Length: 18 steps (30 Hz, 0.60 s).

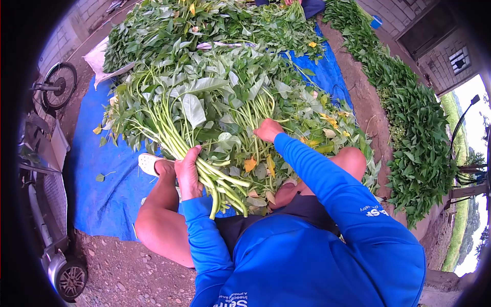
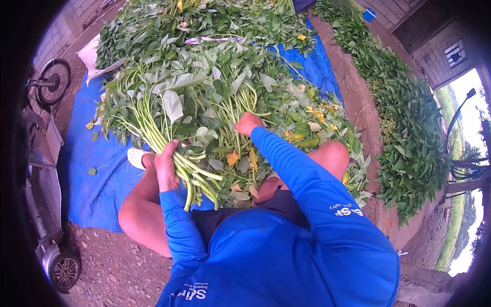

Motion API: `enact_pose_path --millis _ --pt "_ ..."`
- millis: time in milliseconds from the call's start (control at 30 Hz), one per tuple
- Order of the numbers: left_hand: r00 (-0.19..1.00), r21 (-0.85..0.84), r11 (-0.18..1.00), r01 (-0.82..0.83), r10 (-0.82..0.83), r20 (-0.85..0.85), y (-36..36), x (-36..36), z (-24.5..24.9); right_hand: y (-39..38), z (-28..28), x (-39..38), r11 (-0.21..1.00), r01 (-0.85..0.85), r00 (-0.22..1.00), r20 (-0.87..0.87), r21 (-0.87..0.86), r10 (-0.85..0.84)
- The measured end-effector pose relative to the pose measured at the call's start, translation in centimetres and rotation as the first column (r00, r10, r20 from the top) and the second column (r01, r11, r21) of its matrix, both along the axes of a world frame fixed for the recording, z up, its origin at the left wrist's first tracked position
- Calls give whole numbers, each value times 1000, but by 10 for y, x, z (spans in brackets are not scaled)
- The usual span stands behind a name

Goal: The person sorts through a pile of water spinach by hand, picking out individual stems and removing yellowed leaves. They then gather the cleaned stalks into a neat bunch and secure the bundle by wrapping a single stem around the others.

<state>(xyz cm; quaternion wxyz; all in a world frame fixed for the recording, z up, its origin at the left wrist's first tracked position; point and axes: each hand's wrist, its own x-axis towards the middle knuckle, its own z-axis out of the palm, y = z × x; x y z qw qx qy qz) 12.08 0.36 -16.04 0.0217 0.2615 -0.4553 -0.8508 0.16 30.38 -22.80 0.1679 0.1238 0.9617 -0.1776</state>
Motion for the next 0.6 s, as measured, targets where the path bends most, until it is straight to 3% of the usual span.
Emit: enact_pose_path --millis 33,133,233,267,300,367,400,433,500,600 --pt "1000 -5 1000 -8 8 0 -1 1 1 -5 -3 10 994 108 993 -39 -24 -109" --pt "1000 -11 1000 -14 14 6 -2 5 3 -5 -13 18 972 28 997 -61 -232 -43" --pt "1000 -3 1000 -11 11 25 -5 6 4 5 -14 12 929 112 960 -205 -351 -193" --pt "1000 3 1000 -9 9 27 -5 5 4 10 -12 8 866 125 950 -192 -484 -244" --pt "1000 11 1000 -1 1 31 -3 5 4 8 16 12 706 227 939 -41 -671 -341" --pt "1000 18 1000 20 -20 24 -2 1 -8 17 37 11 703 191 920 -125 -685 -371" --pt "1000 25 999 22 -22 22 0 -2 -9 32 36 2 873 10 951 -265 -487 -158" --pt "1000 30 999 21 -21 19 1 -4 -9 43 34 -6 910 -75 959 -280 -409 -47" --pt "999 28 999 40 -41 18 3 -4 -7 55 39 -16 936 -254 944 -273 -245 185" --pt "998 43 998 56 -56 2 10 -3 3 53 76 -23 942 -310 948 -113 -127 297"
